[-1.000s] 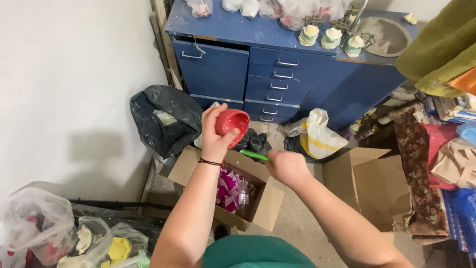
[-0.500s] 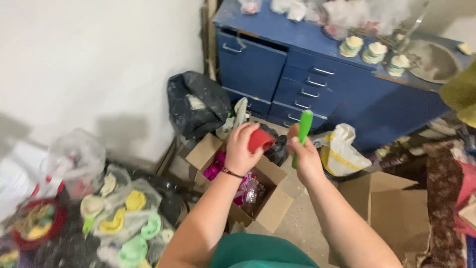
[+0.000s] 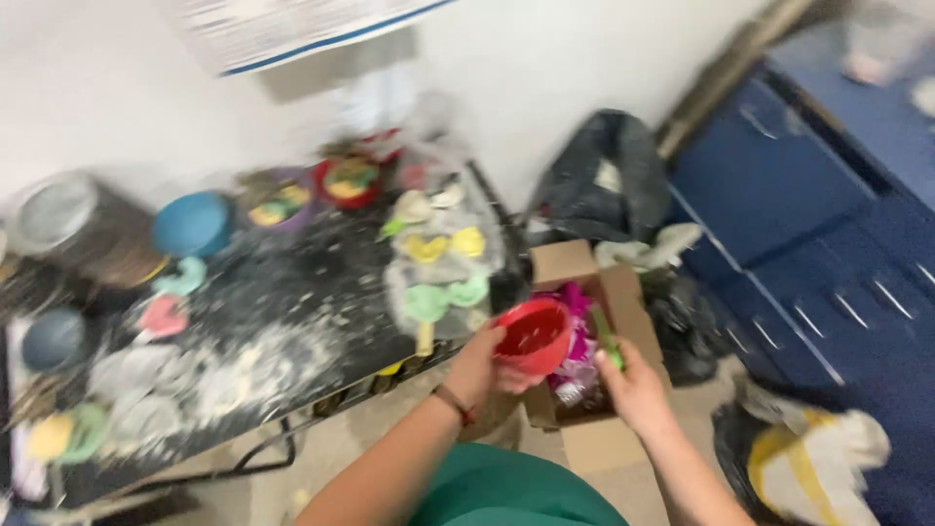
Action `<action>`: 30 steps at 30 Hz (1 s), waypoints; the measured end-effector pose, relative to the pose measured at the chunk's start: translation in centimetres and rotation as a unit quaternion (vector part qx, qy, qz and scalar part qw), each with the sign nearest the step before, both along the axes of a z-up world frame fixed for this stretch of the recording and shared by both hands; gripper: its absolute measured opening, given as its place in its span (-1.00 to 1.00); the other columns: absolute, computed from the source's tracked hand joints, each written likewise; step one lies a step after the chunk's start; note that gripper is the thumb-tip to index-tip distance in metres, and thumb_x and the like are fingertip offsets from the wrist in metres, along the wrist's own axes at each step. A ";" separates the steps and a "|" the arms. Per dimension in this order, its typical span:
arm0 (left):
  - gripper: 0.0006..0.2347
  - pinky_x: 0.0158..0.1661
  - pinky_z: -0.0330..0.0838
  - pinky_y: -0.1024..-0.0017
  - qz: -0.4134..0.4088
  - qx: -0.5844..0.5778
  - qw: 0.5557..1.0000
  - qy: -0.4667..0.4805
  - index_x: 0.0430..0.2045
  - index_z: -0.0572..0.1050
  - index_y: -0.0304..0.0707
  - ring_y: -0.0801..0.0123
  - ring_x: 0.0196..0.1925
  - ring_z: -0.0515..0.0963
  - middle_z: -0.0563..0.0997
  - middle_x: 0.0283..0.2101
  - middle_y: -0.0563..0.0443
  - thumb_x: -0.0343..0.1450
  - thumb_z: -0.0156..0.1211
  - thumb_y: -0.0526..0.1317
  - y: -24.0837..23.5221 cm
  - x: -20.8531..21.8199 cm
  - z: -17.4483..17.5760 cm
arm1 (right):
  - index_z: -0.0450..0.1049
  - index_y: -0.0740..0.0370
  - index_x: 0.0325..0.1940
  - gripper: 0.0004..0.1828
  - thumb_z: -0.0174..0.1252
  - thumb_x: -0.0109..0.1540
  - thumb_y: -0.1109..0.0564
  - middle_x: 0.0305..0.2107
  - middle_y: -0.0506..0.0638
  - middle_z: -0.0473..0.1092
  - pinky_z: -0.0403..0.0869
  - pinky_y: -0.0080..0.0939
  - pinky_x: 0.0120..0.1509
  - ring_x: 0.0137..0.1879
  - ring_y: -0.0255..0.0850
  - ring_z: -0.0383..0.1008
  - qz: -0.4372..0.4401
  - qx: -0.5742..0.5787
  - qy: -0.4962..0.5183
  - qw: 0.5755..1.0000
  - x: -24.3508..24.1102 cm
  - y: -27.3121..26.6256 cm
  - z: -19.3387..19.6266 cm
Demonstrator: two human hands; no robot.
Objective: The person mixes a white powder with water in a red bowl using a green spatula, then applies the resulting paste to a dental mold. They handle multiple molds and tools on a cluttered workbench.
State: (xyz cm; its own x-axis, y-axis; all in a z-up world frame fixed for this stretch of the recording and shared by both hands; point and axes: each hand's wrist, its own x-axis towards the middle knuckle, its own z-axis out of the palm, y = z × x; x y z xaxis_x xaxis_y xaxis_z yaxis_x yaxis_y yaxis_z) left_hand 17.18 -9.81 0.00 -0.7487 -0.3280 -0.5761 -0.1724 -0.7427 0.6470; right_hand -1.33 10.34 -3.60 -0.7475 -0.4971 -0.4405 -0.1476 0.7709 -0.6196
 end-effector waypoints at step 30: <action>-0.29 0.16 0.48 0.07 -0.124 -0.419 0.846 -0.306 0.50 -0.01 0.01 0.11 0.22 0.58 0.23 0.42 -0.04 0.44 0.08 0.12 -29.1 30.2 6.2 | 0.56 0.10 0.05 -0.73 0.19 0.26 0.16 -0.14 -0.04 0.52 0.74 -0.30 -0.06 -0.12 -0.19 0.62 0.167 -0.163 0.301 0.925 26.6 -28.4 1.8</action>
